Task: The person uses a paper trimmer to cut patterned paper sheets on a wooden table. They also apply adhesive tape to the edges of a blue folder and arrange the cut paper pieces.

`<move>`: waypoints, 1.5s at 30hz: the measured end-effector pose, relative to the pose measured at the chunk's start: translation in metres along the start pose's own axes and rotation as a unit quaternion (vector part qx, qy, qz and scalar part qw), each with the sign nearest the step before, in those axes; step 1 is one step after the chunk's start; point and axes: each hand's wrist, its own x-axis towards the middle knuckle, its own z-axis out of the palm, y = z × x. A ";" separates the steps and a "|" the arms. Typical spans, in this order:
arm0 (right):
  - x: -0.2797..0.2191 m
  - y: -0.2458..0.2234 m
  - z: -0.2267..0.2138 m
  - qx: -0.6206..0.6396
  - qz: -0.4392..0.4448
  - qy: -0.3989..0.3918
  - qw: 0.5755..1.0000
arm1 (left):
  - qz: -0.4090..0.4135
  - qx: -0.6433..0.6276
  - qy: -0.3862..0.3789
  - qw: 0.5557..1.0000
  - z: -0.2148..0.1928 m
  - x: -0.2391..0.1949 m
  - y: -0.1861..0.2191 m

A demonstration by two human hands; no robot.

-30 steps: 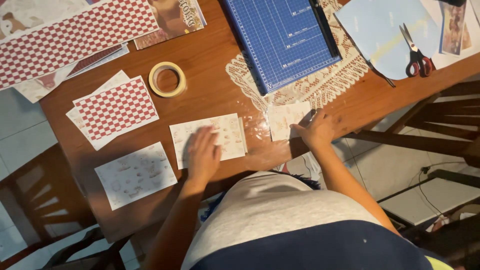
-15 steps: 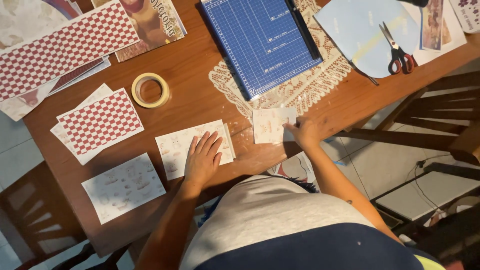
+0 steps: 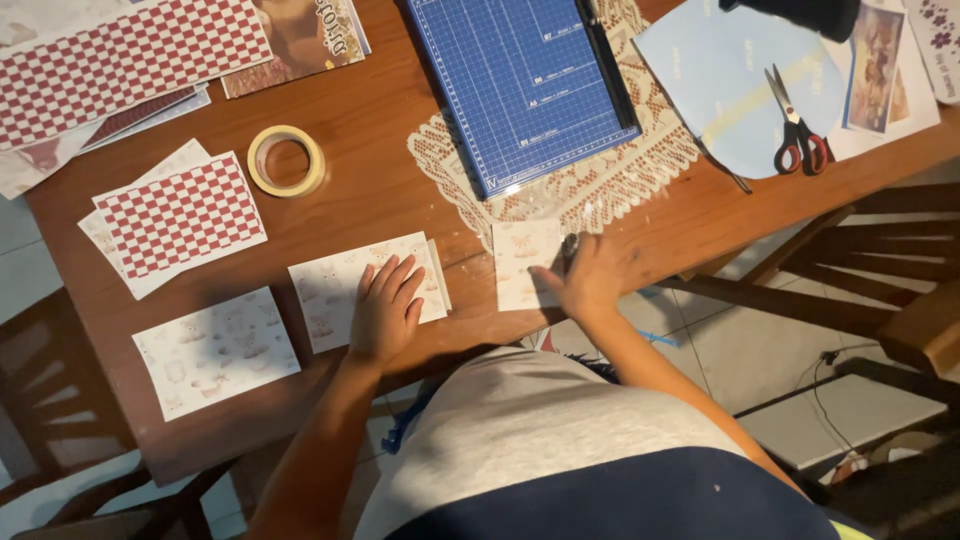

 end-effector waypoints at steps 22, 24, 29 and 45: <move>0.039 0.004 0.062 -0.089 -0.031 -0.040 0.995 | 0.080 -0.028 -0.052 0.995 -0.022 0.007 -0.026; 0.044 0.006 0.061 -0.100 -0.017 -0.047 0.994 | 0.099 -0.033 -0.055 0.993 -0.019 0.008 -0.032; 0.041 0.038 0.081 0.094 0.021 -0.050 0.994 | 0.124 -0.045 -0.039 0.991 -0.015 0.012 -0.040; 0.035 -0.069 0.135 0.611 0.102 -0.099 0.779 | 0.182 -0.070 0.021 0.980 0.002 0.037 -0.050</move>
